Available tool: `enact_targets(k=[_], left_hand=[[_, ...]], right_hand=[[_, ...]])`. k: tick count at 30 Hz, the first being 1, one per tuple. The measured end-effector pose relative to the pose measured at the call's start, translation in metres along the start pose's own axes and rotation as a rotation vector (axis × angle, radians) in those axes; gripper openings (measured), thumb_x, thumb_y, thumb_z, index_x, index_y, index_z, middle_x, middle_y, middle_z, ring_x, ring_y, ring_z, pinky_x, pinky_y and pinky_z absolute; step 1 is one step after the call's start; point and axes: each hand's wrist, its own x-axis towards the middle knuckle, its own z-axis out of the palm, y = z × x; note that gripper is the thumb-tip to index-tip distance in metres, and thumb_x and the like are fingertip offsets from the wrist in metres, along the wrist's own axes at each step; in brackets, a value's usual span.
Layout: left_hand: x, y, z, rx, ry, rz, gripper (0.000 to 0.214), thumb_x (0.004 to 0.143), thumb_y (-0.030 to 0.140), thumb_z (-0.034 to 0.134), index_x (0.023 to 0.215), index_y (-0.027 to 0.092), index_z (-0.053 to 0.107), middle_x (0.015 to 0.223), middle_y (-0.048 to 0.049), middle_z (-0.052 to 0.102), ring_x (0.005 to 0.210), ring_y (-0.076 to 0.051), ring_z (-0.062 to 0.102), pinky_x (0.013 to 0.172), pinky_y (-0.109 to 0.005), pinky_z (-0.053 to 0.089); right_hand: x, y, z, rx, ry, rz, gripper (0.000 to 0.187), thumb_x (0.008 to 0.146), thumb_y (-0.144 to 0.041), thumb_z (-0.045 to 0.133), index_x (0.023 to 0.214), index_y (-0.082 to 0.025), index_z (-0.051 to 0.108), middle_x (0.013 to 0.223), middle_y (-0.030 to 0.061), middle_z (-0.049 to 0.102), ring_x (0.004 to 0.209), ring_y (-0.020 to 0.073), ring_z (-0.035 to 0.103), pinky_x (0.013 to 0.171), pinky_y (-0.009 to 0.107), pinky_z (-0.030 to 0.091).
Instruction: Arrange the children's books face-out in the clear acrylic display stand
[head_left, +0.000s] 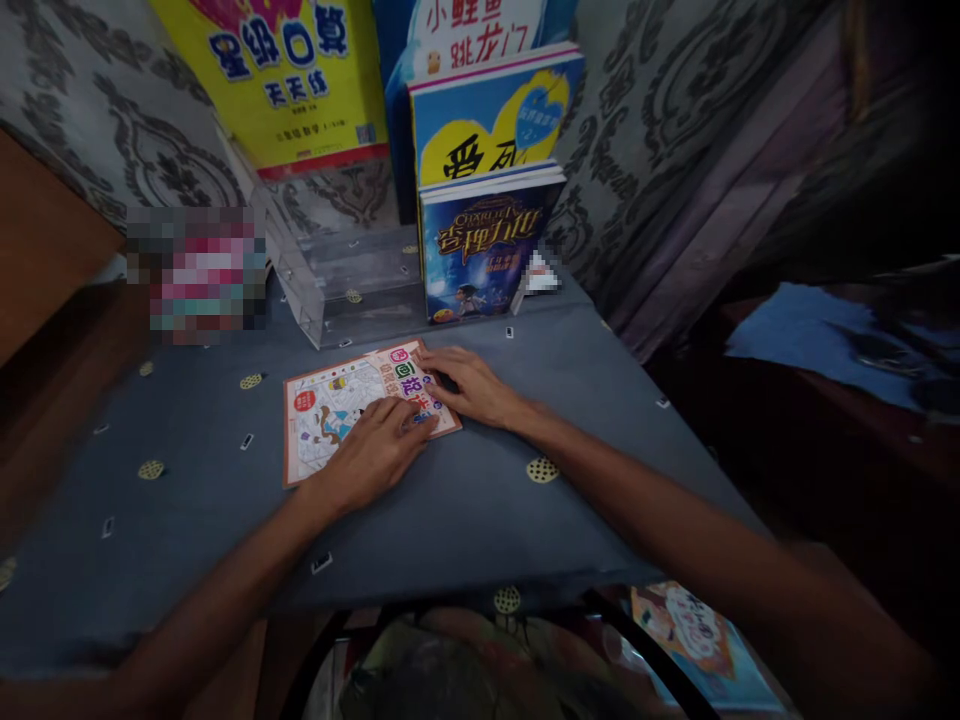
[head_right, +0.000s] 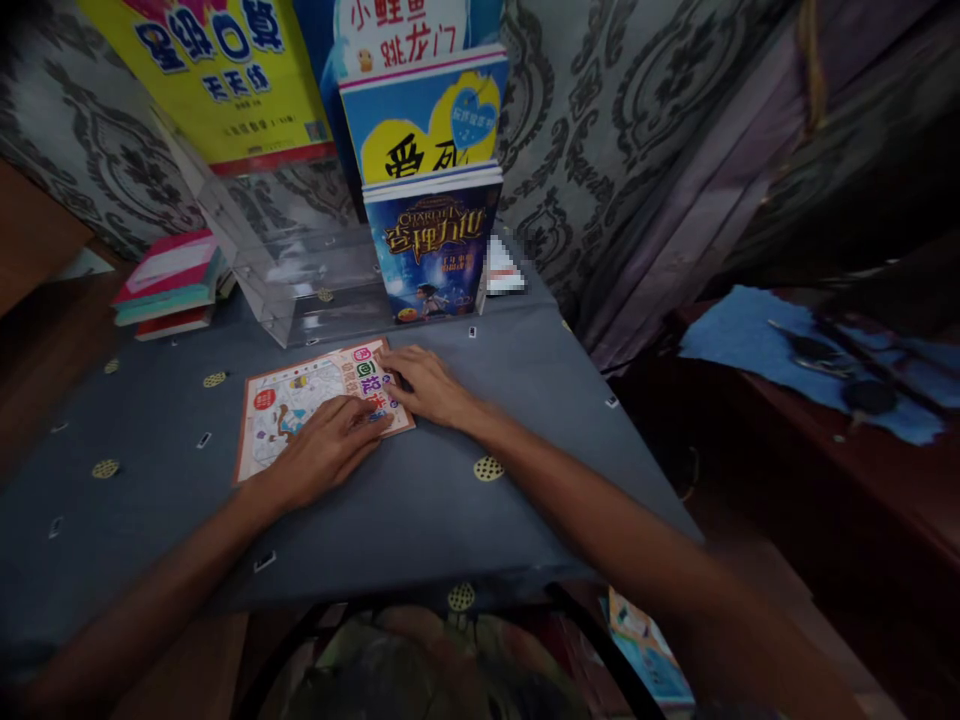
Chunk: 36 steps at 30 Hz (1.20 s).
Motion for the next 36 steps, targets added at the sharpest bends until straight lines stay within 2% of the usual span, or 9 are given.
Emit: enact_targets(k=[3,7,12,21,36], left_hand=[[-0.002,0.007,0.000,0.102,-0.048,0.006,0.034,0.101,0.019,0.044,0.133,0.018,0.057,0.113,-0.0123,0.063,0.106,-0.025,0.057,0.094,-0.042,0.051],[-0.010,0.021,-0.003,0.224,-0.116,-0.018,0.039,0.098,0.013,0.046,0.136,0.014,0.054,0.119,-0.0138,0.064,0.111,-0.027,0.057,0.094,-0.041,0.049],[-0.022,0.039,-0.001,0.289,-0.075,-0.091,0.039,0.098,0.011,0.045,0.136,0.011,0.054,0.124,-0.0148,0.063,0.115,-0.026,0.057,0.095,-0.039,0.048],[-0.031,0.053,0.002,0.242,-0.049,-0.255,0.038,0.097,0.011,0.047,0.134,0.013,0.055,0.125,-0.0125,0.064,0.114,-0.025,0.057,0.097,-0.041,0.046],[-0.067,0.059,0.000,0.262,0.127,-0.463,0.028,0.098,0.015,0.050,0.122,0.015,0.064,0.115,-0.0104,0.070,0.105,-0.025,0.061,0.091,-0.043,0.048]], right_hand=[[-0.002,-0.004,-0.004,-0.067,-0.047,0.034,0.044,0.095,-0.037,0.059,0.136,-0.022,0.060,0.141,0.0120,0.062,0.133,0.0303,0.053,0.110,0.055,0.043],[-0.003,-0.009,-0.010,-0.117,-0.112,0.052,0.053,0.095,-0.046,0.060,0.141,-0.021,0.056,0.147,0.0121,0.057,0.139,0.0302,0.048,0.112,0.053,0.039],[-0.004,-0.009,-0.015,-0.124,-0.186,0.068,0.065,0.093,-0.056,0.060,0.148,-0.023,0.049,0.155,0.0110,0.049,0.143,0.0325,0.041,0.114,0.055,0.034],[-0.007,0.001,-0.020,-0.070,-0.334,0.033,0.101,0.077,-0.077,0.066,0.158,-0.026,0.034,0.166,0.0103,0.029,0.152,0.0336,0.027,0.122,0.056,0.023],[-0.007,0.004,-0.022,-0.072,-0.373,0.010,0.100,0.077,-0.076,0.066,0.158,-0.028,0.033,0.166,0.0098,0.027,0.153,0.0362,0.024,0.122,0.060,0.022]])
